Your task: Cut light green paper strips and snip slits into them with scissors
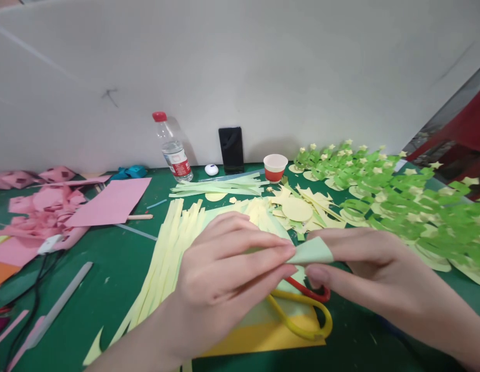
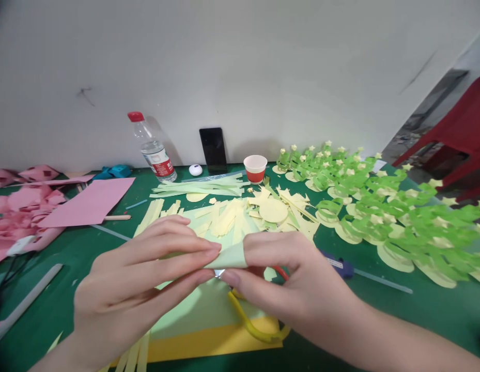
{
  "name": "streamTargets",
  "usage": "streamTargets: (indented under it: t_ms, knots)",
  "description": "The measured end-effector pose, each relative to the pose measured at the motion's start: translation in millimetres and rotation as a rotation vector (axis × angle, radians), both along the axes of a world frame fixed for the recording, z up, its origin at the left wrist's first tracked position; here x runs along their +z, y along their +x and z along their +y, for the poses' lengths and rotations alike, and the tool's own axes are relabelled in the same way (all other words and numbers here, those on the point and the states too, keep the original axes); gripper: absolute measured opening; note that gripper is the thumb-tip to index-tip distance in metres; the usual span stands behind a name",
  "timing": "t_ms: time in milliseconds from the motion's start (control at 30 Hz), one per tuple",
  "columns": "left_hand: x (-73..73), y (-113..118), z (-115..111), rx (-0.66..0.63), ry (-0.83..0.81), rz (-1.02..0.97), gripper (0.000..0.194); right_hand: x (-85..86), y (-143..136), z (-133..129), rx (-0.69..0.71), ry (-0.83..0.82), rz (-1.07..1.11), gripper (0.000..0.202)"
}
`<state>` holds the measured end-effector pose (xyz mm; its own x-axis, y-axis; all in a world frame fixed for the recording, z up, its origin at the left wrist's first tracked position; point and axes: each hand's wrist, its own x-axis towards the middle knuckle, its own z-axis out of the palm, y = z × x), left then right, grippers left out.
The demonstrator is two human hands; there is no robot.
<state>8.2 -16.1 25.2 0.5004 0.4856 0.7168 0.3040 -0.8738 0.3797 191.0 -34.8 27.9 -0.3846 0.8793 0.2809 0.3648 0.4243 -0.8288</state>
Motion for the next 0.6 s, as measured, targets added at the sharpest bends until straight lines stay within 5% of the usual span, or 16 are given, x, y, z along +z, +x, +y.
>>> streamTargets:
  t_ms: [167, 333, 600]
  knots:
    - [1.4, 1.1, -1.6, 0.000, -0.001, 0.020, 0.011, -4.2, 5.0, -5.8, -0.295, 0.325, 0.005, 0.015]
    - [0.1, 1.0, -3.6, -0.006, 0.007, 0.048, 0.013, -7.4, 2.5, -9.7, -0.208, 0.624, -0.186, 0.009]
    - [1.7, 2.8, -10.2, 0.042, 0.085, 0.127, 0.011, -0.3, 1.7, -8.5, -0.089, 0.714, -0.356, 0.016]
